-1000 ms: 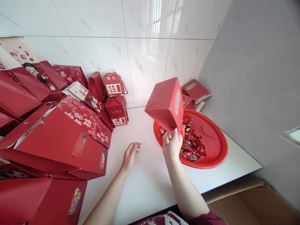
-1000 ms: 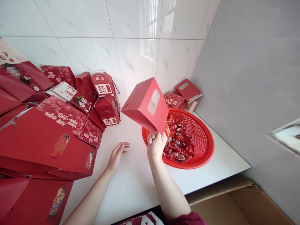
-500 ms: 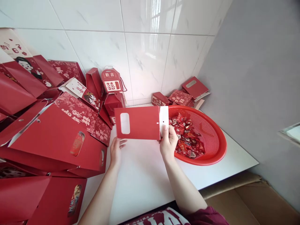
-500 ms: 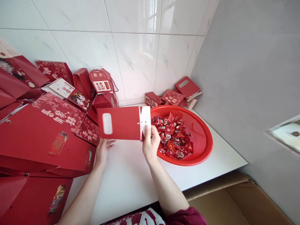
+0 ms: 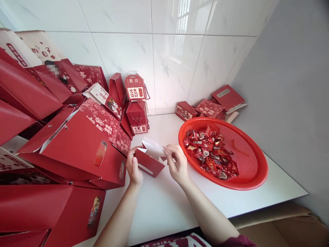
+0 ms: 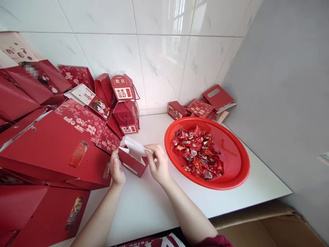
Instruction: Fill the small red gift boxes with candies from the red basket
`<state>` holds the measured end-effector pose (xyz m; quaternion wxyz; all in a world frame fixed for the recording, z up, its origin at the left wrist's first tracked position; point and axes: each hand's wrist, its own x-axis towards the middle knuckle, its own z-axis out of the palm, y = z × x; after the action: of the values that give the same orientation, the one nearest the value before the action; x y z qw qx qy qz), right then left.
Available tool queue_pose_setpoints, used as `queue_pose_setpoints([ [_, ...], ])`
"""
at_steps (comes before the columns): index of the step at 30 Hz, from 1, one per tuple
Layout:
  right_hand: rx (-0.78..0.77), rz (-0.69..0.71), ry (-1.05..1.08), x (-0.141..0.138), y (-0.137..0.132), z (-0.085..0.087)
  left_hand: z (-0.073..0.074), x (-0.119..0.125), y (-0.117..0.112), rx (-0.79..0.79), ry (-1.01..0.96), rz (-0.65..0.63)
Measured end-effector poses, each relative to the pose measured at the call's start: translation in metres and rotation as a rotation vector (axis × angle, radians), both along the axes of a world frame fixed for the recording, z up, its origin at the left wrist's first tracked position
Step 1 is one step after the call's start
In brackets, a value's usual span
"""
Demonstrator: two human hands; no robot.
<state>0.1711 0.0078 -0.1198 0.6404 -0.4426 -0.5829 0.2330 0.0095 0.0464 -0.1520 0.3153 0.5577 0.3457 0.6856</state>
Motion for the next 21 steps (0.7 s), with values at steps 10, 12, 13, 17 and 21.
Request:
queue_pose_setpoints([
  [10, 0.016, 0.105, -0.164, 0.001, 0.005, -0.014, -0.007, -0.016, -0.002, -0.219, -0.090, 0.065],
  [12, -0.010, 0.136, -0.204, 0.003, 0.006, -0.015, -0.009, -0.018, -0.001, -0.219, -0.069, 0.047],
  [13, -0.024, 0.146, -0.208, 0.004, 0.006, -0.014, -0.009, -0.019, -0.001, -0.211, -0.049, 0.046],
  [17, -0.075, 0.114, -0.125, 0.003, 0.007, -0.011, 0.000, -0.019, -0.002, -0.137, 0.010, 0.036],
  [21, -0.124, 0.167, -0.013, -0.001, 0.009, -0.012, 0.017, -0.017, -0.004, -0.117, -0.114, -0.050],
])
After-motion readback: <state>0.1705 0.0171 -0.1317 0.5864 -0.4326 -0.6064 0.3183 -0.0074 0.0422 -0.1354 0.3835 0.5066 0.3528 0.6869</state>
